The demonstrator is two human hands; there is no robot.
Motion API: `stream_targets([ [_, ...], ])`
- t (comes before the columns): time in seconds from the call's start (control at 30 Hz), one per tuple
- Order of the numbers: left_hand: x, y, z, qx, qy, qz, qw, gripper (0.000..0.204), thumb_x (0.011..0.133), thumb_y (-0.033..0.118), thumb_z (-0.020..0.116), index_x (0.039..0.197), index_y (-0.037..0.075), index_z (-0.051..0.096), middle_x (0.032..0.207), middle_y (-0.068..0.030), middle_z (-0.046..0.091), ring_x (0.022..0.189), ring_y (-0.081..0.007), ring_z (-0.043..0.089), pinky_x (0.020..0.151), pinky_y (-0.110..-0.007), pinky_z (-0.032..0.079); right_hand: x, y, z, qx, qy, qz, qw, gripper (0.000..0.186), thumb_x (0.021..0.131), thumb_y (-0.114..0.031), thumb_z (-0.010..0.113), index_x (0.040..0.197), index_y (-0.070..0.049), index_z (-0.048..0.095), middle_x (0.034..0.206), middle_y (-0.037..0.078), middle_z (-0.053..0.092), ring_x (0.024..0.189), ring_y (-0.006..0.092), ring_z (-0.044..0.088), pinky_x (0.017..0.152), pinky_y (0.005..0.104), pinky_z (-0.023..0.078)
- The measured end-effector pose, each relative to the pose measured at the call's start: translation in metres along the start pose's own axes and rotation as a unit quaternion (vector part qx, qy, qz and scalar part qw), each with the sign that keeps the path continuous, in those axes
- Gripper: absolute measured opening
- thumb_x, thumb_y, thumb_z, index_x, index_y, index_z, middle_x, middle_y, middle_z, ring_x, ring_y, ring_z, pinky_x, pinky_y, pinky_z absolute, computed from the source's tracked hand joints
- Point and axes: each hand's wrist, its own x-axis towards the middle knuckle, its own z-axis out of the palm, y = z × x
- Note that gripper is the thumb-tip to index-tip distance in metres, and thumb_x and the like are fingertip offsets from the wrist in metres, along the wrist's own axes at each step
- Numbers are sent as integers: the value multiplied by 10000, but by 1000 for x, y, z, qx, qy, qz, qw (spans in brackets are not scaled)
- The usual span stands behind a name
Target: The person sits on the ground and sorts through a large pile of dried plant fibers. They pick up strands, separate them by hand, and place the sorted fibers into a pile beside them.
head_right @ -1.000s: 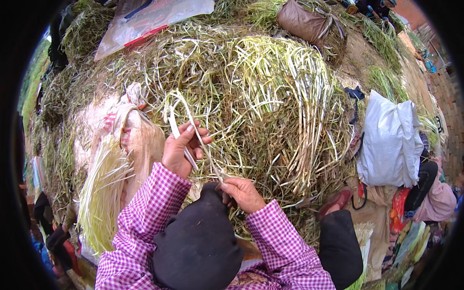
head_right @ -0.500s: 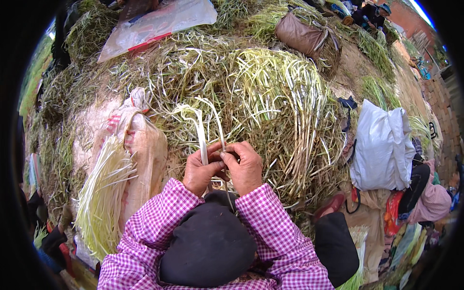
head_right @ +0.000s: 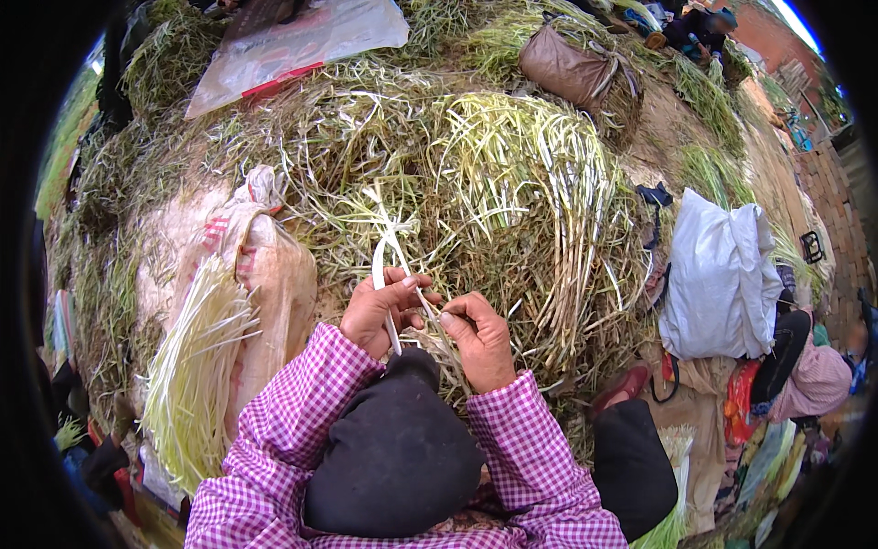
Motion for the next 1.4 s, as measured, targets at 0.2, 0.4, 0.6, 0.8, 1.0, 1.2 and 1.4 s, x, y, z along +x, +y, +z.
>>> stream_targets([
  [0.2, 8, -1, 1, 6, 16, 24, 1000, 89, 859, 60, 554, 894, 37, 476, 893, -139, 619, 785, -241, 652, 424, -273, 527, 4, 6, -2, 53, 26, -22, 998, 82, 818, 11, 561, 887, -34, 563, 931, 27, 522, 823, 97, 505, 714, 233, 432],
  [0.4, 5, -4, 6, 32, 21, 5, 999, 122, 815, 51, 618, 885, 50, 518, 870, -108, 650, 701, -170, 622, 451, -264, 484, 6, 4, 17, -41, 76, -6, 996, 198, 756, 35, 609, 938, -26, 562, 900, 59, 557, 786, 156, 579, 679, 275, 479],
  [0.6, 10, -14, 1, 91, 22, 31, 995, 78, 790, 13, 621, 820, 31, 552, 901, -110, 641, 703, -171, 626, 448, -253, 488, 3, 10, 14, -272, 61, -128, 952, 89, 758, -25, 605, 843, -15, 579, 738, 114, 551, 674, 274, 581, 579, 350, 463],
  [0.8, 25, -9, -15, 120, 110, 109, 981, 129, 776, -14, 621, 848, 23, 521, 856, -100, 626, 729, -178, 641, 417, -245, 476, -9, 29, 5, -393, -60, -193, 897, 76, 754, -54, 572, 780, -29, 506, 699, 114, 517, 641, 283, 560, 559, 374, 456],
  [1.0, 29, 24, -18, 83, 125, 140, 979, 149, 807, -8, 593, 902, 29, 485, 778, -120, 621, 676, -216, 649, 389, -258, 467, -40, 88, -7, -529, -241, -26, 813, 81, 806, -63, 500, 848, -18, 554, 772, 135, 596, 750, 294, 615, 629, 382, 507],
  [1.2, 27, 62, -14, 60, 116, 198, 972, 126, 826, 29, 589, 925, 14, 513, 768, -130, 617, 675, -242, 649, 466, -296, 533, -60, 145, -42, -550, -451, 240, 661, 190, 835, -102, 497, 940, 33, 579, 882, 211, 627, 830, 322, 622, 729, 398, 513],
  [1.4, 24, 63, -8, 113, 47, 182, 976, 162, 819, -34, 556, 978, -70, 553, 800, -159, 621, 714, -267, 653, 566, -322, 583, -20, 73, -28, -476, -297, 332, 758, 249, 888, -140, 469, 1089, -42, 578, 966, 177, 617, 880, 272, 597, 819, 383, 473],
])
